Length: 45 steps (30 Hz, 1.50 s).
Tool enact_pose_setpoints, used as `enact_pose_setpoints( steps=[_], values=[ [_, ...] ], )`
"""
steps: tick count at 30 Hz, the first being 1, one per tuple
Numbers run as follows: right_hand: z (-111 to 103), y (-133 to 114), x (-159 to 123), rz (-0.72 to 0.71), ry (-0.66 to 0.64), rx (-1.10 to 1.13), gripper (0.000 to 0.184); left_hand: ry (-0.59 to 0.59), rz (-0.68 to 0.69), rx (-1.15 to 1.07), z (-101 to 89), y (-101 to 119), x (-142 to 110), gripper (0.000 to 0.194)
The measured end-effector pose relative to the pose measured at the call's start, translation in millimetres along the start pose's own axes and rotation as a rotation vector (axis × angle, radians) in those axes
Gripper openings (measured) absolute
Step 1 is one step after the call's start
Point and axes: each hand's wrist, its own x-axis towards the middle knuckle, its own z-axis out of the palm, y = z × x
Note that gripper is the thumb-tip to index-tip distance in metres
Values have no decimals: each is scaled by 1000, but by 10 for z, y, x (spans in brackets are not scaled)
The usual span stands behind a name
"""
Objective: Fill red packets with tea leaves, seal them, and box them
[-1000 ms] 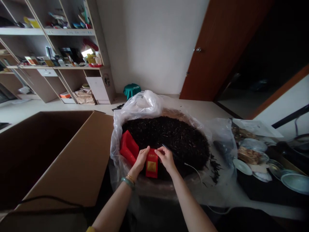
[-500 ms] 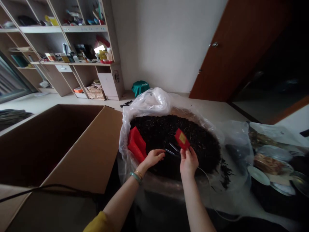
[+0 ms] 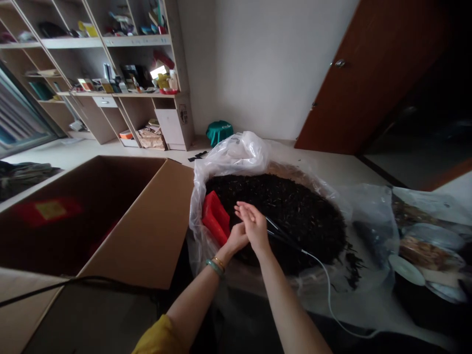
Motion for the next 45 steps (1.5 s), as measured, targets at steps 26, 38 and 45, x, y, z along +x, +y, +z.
enact_pose_setpoints(
  steps=[26, 38, 45],
  values=[
    [-265, 772, -265, 65, -420, -967, 21, 730, 935, 658, 32, 51, -269, 30],
    [-266, 851, -374, -73, -333, -1005, 15, 686, 446, 1252, -758, 110, -211, 39],
    [-315, 953, -365, -57, -309, -838, 13, 815, 697, 1215, -710, 6, -276, 21]
  ],
)
